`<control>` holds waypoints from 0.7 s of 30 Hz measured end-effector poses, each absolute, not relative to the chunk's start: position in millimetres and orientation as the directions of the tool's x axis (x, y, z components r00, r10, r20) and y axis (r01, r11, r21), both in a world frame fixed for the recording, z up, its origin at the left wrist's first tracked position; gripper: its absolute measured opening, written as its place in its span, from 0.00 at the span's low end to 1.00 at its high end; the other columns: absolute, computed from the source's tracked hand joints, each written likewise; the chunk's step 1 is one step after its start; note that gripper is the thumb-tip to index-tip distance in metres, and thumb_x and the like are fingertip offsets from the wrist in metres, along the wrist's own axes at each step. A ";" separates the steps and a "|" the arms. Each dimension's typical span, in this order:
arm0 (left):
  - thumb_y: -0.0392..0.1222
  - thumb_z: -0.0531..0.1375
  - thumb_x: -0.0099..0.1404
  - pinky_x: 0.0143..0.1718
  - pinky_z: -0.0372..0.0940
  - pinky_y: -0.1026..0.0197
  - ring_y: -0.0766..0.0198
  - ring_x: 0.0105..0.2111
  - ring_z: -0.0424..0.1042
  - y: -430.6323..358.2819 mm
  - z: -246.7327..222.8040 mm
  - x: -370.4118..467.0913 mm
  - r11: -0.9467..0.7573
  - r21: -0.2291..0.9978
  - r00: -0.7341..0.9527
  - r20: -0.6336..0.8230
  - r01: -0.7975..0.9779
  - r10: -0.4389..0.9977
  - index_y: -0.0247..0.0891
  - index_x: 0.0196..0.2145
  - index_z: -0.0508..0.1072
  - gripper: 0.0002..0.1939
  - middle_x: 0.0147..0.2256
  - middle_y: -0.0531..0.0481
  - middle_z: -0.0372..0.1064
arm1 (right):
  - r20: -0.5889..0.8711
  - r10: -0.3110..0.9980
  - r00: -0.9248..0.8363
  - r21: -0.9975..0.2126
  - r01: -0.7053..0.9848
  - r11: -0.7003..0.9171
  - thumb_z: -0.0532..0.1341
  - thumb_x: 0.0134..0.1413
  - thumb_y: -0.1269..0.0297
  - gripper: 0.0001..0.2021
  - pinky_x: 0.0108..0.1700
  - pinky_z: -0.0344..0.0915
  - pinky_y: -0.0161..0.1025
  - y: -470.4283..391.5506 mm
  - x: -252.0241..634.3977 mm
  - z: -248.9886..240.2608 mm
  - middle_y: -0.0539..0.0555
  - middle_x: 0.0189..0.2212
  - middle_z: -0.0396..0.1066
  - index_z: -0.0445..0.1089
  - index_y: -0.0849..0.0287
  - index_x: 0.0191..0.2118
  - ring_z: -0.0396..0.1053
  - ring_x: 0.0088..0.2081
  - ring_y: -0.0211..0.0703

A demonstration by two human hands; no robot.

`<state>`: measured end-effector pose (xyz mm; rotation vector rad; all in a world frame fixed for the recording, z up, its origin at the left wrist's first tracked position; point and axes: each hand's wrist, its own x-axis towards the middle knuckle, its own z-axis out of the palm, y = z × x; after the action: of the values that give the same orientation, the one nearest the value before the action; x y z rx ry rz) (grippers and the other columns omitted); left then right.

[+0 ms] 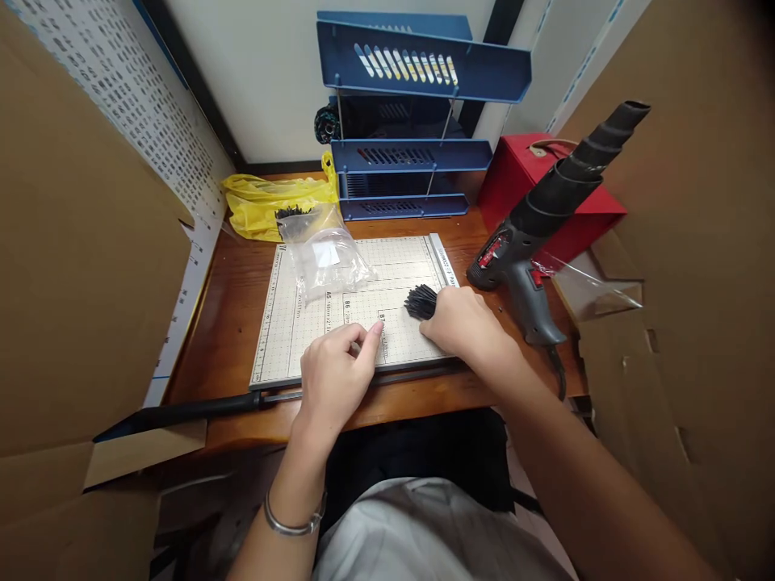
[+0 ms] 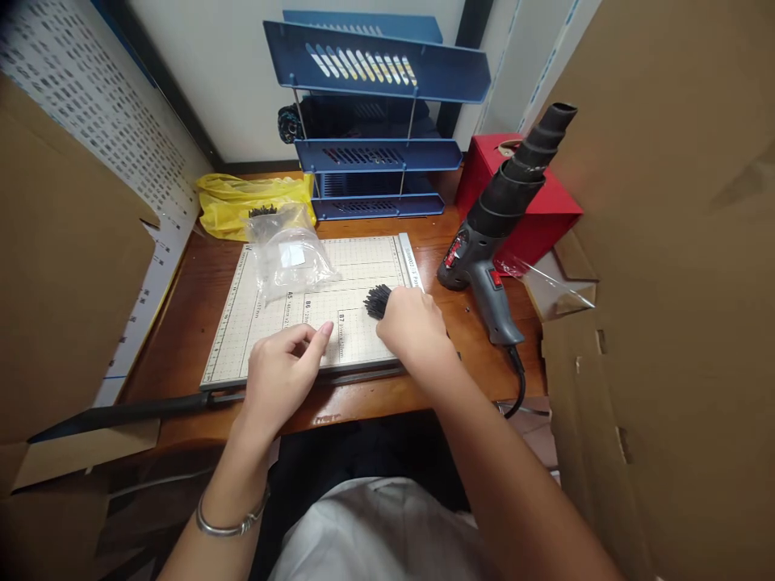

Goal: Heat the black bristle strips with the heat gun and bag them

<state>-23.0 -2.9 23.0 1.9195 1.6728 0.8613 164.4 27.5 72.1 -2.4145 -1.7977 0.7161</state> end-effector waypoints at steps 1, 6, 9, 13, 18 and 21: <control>0.55 0.58 0.72 0.29 0.51 0.60 0.64 0.22 0.62 -3.0 22.3 -22.1 -0.165 0.687 0.073 0.161 0.708 0.984 0.40 0.21 0.69 0.24 0.20 0.54 0.66 | -0.334 0.917 0.220 -0.310 0.893 -0.327 0.67 0.49 0.68 0.13 0.50 0.70 0.55 30.7 164.7 71.3 0.75 0.42 0.74 0.76 0.68 0.41 0.73 0.50 0.69; 0.54 0.58 0.72 0.30 0.51 0.60 0.64 0.22 0.62 -1.9 20.8 -19.2 -0.171 0.674 0.084 0.161 0.718 0.983 0.40 0.21 0.69 0.24 0.20 0.53 0.68 | -0.335 0.921 0.199 -0.405 0.852 -0.331 0.68 0.47 0.65 0.12 0.53 0.68 0.57 38.6 165.9 65.0 0.76 0.42 0.75 0.75 0.69 0.37 0.72 0.50 0.69; 0.54 0.58 0.72 0.30 0.52 0.59 0.64 0.23 0.63 -1.0 21.3 -20.7 -0.164 0.684 0.083 0.150 0.711 0.985 0.40 0.22 0.69 0.24 0.21 0.53 0.68 | -0.317 0.933 0.169 -0.531 0.784 -0.323 0.67 0.48 0.62 0.10 0.49 0.68 0.51 38.9 168.6 63.1 0.73 0.38 0.75 0.71 0.65 0.30 0.73 0.48 0.65; 0.52 0.58 0.73 0.30 0.53 0.60 0.64 0.23 0.63 -5.1 25.9 -20.5 -0.168 0.745 0.081 0.152 0.646 0.985 0.40 0.24 0.70 0.21 0.22 0.54 0.68 | -0.365 0.930 0.033 -0.760 0.567 -0.318 0.58 0.57 0.57 0.14 0.32 0.65 0.39 35.3 170.7 66.3 0.60 0.25 0.71 0.64 0.59 0.25 0.70 0.28 0.45; 0.50 0.58 0.74 0.29 0.58 0.61 0.65 0.24 0.64 -22.7 41.5 1.4 -0.176 0.893 0.089 0.152 0.415 0.984 0.41 0.32 0.75 0.15 0.25 0.54 0.71 | -0.328 0.932 -0.152 -0.945 0.033 -0.327 0.57 0.58 0.53 0.15 0.24 0.62 0.34 22.3 168.2 73.3 0.54 0.26 0.69 0.63 0.60 0.29 0.66 0.24 0.37; 0.50 0.59 0.74 0.36 0.64 0.61 0.64 0.31 0.70 -29.8 50.1 18.4 -0.170 0.944 0.042 0.165 0.282 0.985 0.41 0.37 0.73 0.12 0.33 0.52 0.75 | -0.225 0.949 -0.220 -0.874 -0.386 -0.296 0.68 0.53 0.53 0.17 0.27 0.65 0.32 13.3 166.5 73.9 0.48 0.24 0.65 0.63 0.60 0.29 0.64 0.25 0.34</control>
<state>18.4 -29.8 50.1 1.5600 1.3200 1.1707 166.5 13.3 73.9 -0.9799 -0.8567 1.7039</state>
